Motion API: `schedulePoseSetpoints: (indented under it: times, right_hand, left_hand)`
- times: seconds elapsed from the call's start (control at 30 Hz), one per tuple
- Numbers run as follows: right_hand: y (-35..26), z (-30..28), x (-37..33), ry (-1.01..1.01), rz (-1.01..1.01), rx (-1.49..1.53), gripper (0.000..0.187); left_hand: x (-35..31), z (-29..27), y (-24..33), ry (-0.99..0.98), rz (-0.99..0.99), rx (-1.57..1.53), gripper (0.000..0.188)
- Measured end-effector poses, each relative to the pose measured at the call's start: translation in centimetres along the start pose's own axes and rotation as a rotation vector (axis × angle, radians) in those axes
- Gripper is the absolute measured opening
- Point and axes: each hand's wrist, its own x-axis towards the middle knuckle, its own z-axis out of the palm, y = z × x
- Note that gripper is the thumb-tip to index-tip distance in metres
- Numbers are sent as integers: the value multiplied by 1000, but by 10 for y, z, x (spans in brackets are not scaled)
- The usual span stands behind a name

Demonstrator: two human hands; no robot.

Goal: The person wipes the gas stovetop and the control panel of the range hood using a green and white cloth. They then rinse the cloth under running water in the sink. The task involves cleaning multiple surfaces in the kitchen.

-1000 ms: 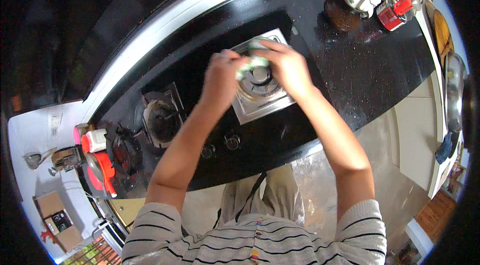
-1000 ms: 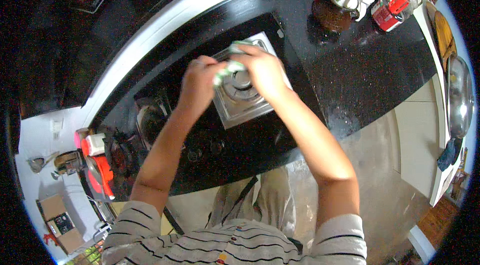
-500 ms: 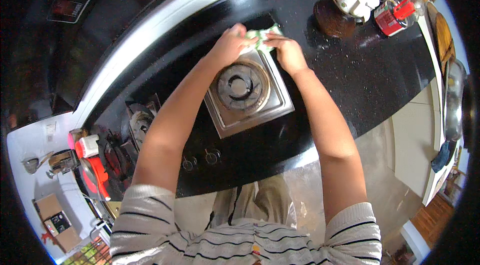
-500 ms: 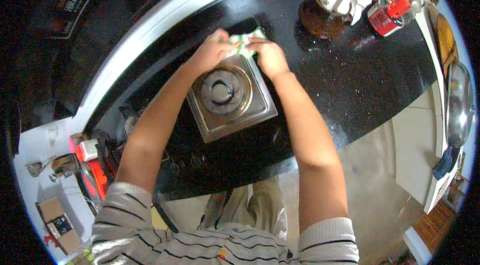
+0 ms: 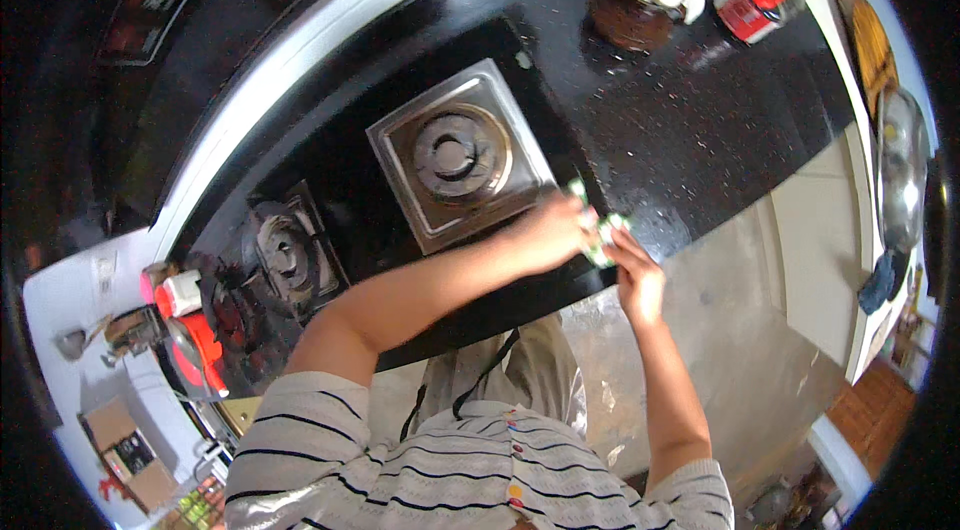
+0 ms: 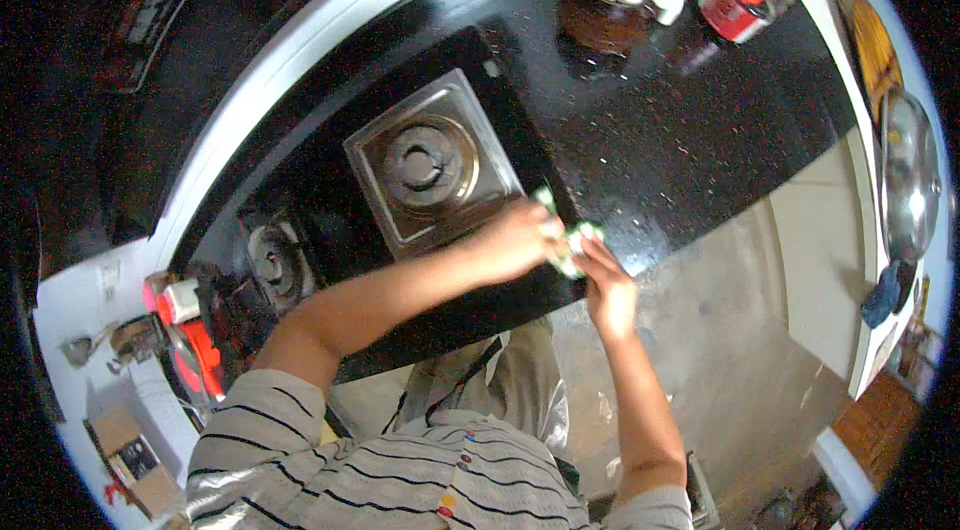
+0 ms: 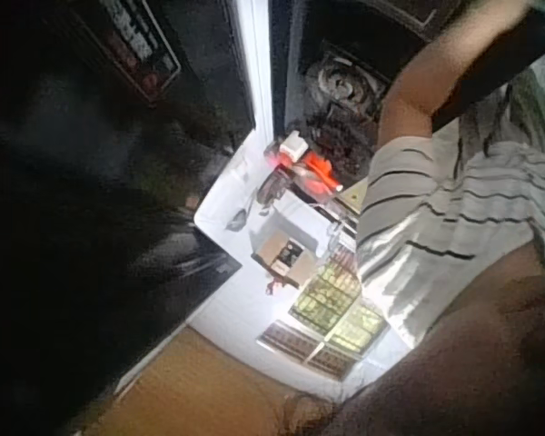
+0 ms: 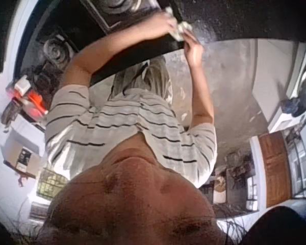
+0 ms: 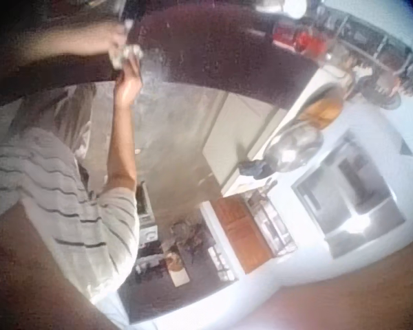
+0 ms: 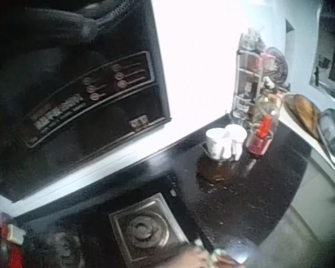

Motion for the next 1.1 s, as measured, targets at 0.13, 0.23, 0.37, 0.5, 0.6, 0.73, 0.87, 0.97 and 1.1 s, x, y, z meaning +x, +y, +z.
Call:
schedulePoseSetpoints:
  times: [0.13, 0.23, 0.37, 0.5, 0.6, 0.73, 0.87, 0.97, 1.1]
  right_hand:
    - [-26, -50, -6, -467, 256, -189, 31]
    - [-61, -40, 45, -355, 17, -202, 22]
    - [-141, 32, 164, -195, -407, -200, 30]
    - [-180, 193, 256, -129, -739, -193, 22]
    - [-185, 324, 309, -224, -690, 41, 38]
    - [-237, 372, 291, -680, -694, -482, 49]
    - [-228, 358, 298, -698, -609, -528, 53]
    - [-219, 327, 307, -713, -554, -658, 54]
    - [-161, 259, 330, -642, -428, -684, 54]
  left_hand:
    - [-17, -7, 33, -359, 143, -496, 14]
    - [-33, -57, 10, -252, -68, -654, 14]
    - [-87, -175, -65, 120, -456, -584, 13]
    - [-186, -214, -160, 229, -681, 256, 26]
    - [-223, -220, -200, 97, -944, 360, 37]
    - [-298, -189, -248, -407, -1169, 189, 65]
    - [-289, -186, -274, -491, -1273, 185, 68]
    - [-278, -174, -285, -196, -1107, -8, 68]
    - [-204, -157, -288, 108, -889, -396, 66]
